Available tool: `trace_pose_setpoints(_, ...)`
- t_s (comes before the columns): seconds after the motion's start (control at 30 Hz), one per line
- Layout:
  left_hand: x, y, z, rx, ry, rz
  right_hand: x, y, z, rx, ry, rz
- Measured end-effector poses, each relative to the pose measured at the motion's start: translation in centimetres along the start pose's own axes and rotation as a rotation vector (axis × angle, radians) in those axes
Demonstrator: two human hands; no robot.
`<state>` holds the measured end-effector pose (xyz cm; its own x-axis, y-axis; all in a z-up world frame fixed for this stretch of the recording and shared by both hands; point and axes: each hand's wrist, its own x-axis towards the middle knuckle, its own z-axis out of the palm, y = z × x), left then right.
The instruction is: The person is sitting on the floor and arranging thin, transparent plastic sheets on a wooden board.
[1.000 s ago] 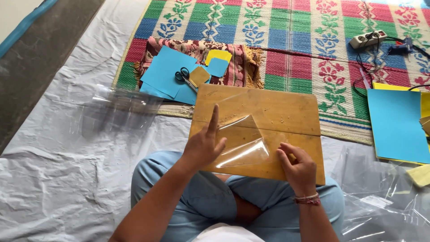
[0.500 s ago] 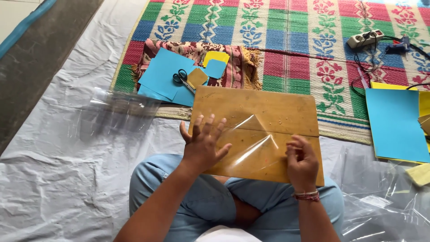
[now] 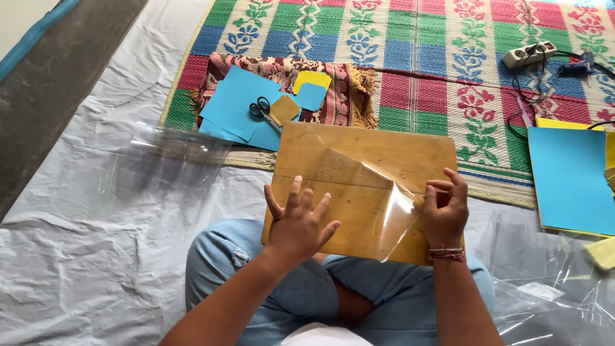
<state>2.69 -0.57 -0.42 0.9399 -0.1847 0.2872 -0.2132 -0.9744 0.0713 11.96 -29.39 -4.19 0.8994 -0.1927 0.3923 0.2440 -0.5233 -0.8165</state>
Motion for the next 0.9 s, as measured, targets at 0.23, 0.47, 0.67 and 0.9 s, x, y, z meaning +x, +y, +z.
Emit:
trace_pose_setpoints(0.23, 0.0, 0.7, 1.6, 0.012, 0.041, 0.023, 0.3, 2.2, 1.2, -0.269, 0.091, -0.364)
trace_pose_setpoints(0.47, 0.2, 1.5, 1.9, 0.070, 0.138, 0.004, -0.2, 1.1, 0.8, -0.359, -0.109, -0.231)
trace_pose_setpoints(0.67, 1.5, 0.8, 2.2, 0.157, 0.262, 0.012, -0.2, 1.6, 0.1, -0.195, -0.119, -0.175)
trace_pose_setpoints(0.9, 0.8, 1.3, 2.9, -0.365, 0.190, 0.207, -1.0, -0.4, -1.2, 0.109, -0.074, -0.234)
